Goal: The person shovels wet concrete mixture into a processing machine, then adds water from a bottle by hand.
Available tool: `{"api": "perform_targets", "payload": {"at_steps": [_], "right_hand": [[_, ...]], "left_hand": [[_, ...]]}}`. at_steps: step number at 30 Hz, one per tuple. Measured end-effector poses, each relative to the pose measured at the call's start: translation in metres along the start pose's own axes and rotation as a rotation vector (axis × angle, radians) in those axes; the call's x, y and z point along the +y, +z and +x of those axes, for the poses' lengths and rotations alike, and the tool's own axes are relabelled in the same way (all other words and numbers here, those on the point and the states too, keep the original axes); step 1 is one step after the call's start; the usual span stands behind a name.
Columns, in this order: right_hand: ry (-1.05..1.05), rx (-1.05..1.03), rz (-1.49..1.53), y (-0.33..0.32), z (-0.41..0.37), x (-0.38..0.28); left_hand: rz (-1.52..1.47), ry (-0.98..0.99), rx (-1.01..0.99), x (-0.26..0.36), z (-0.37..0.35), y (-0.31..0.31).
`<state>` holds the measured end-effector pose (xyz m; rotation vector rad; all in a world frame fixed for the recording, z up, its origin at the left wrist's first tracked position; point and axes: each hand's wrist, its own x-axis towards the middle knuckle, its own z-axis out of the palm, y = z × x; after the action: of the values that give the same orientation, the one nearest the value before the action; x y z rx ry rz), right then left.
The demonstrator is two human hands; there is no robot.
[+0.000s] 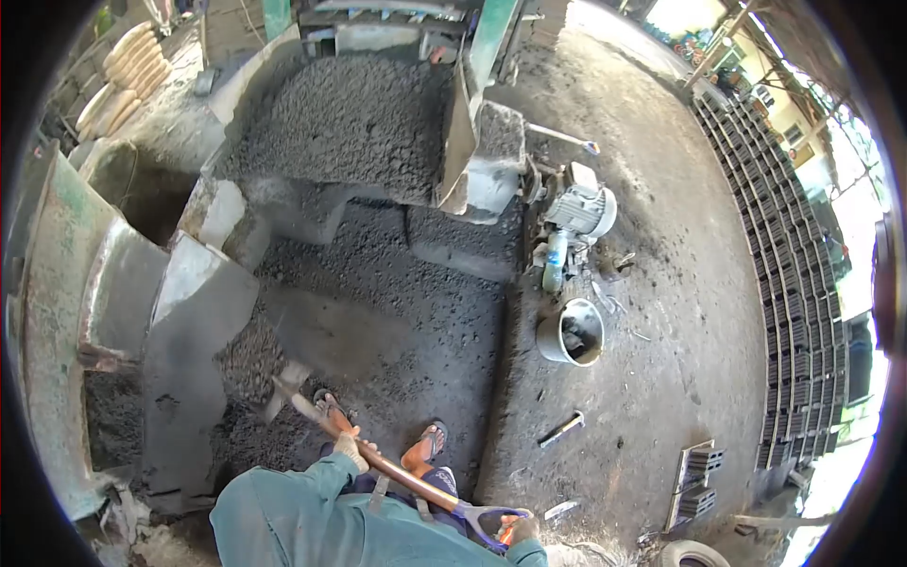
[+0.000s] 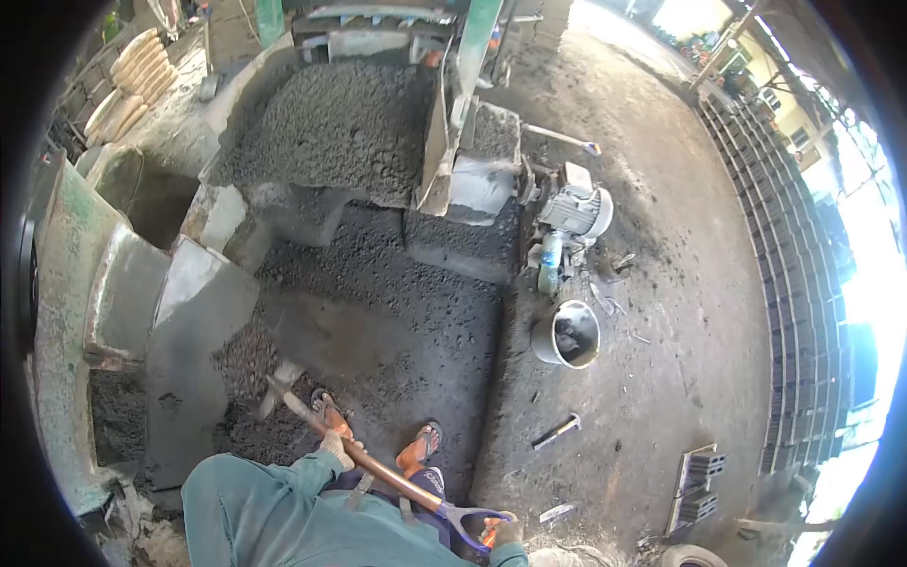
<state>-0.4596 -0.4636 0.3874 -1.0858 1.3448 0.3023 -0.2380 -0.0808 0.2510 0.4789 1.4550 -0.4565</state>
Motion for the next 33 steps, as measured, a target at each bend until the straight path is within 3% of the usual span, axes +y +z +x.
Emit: {"api": "perform_targets", "payload": {"at_steps": [3, 4, 5, 7, 8, 12, 16, 20, 22, 24, 26, 27, 30, 31, 33], "right_hand": [[0.106, -0.009, 0.217, -0.013, 0.009, 0.008], [0.157, -0.013, 0.301, -0.010, 0.022, 0.015], [0.058, -0.075, 0.209, -0.001, 0.035, 0.022], [0.058, -0.098, 0.226, 0.032, 0.045, 0.028], [0.065, -0.098, 0.238, 0.044, 0.039, 0.032], [-0.124, 0.020, 0.266, 0.094, -0.041, 0.030], [-0.346, 0.353, 0.144, 0.133, -0.090, 0.072], [-0.368, 0.369, 0.150, 0.174, -0.091, 0.114], [-0.322, 0.429, 0.025, 0.191, -0.078, 0.130], [-0.222, 0.442, -0.356, 0.216, -0.124, 0.101], [-0.060, 0.121, -0.047, 0.225, -0.147, 0.088], [-0.105, -0.214, 0.179, 0.210, -0.118, 0.109], [-0.045, -0.418, 0.763, 0.203, -0.127, 0.109], [-0.120, -0.485, 0.801, 0.197, -0.125, 0.112], [-0.216, -0.383, 0.800, 0.184, -0.131, 0.117]], "left_hand": [[0.027, 0.028, -0.356, 0.013, -0.098, 0.062], [0.062, 0.093, -0.534, 0.022, -0.134, 0.082], [0.109, 0.155, -0.704, 0.035, -0.158, 0.102], [0.318, 0.376, -0.925, 0.068, -0.189, 0.130], [0.302, 0.430, -0.915, 0.079, -0.204, 0.140], [0.372, 0.182, -0.913, 0.127, -0.170, 0.111], [0.395, -0.001, -0.857, 0.162, -0.165, 0.046], [0.479, -0.029, -1.077, 0.206, -0.197, 0.017], [0.572, -0.039, -1.278, 0.230, -0.211, 0.025], [0.686, 0.010, -1.487, 0.246, -0.226, 0.042], [0.740, 0.046, -1.674, 0.251, -0.252, 0.061], [0.752, 0.057, -1.719, 0.252, -0.265, 0.070], [0.801, 0.146, -1.855, 0.244, -0.298, 0.093], [0.797, 0.134, -1.879, 0.236, -0.308, 0.098], [0.770, 0.096, -1.868, 0.216, -0.318, 0.099]]}}
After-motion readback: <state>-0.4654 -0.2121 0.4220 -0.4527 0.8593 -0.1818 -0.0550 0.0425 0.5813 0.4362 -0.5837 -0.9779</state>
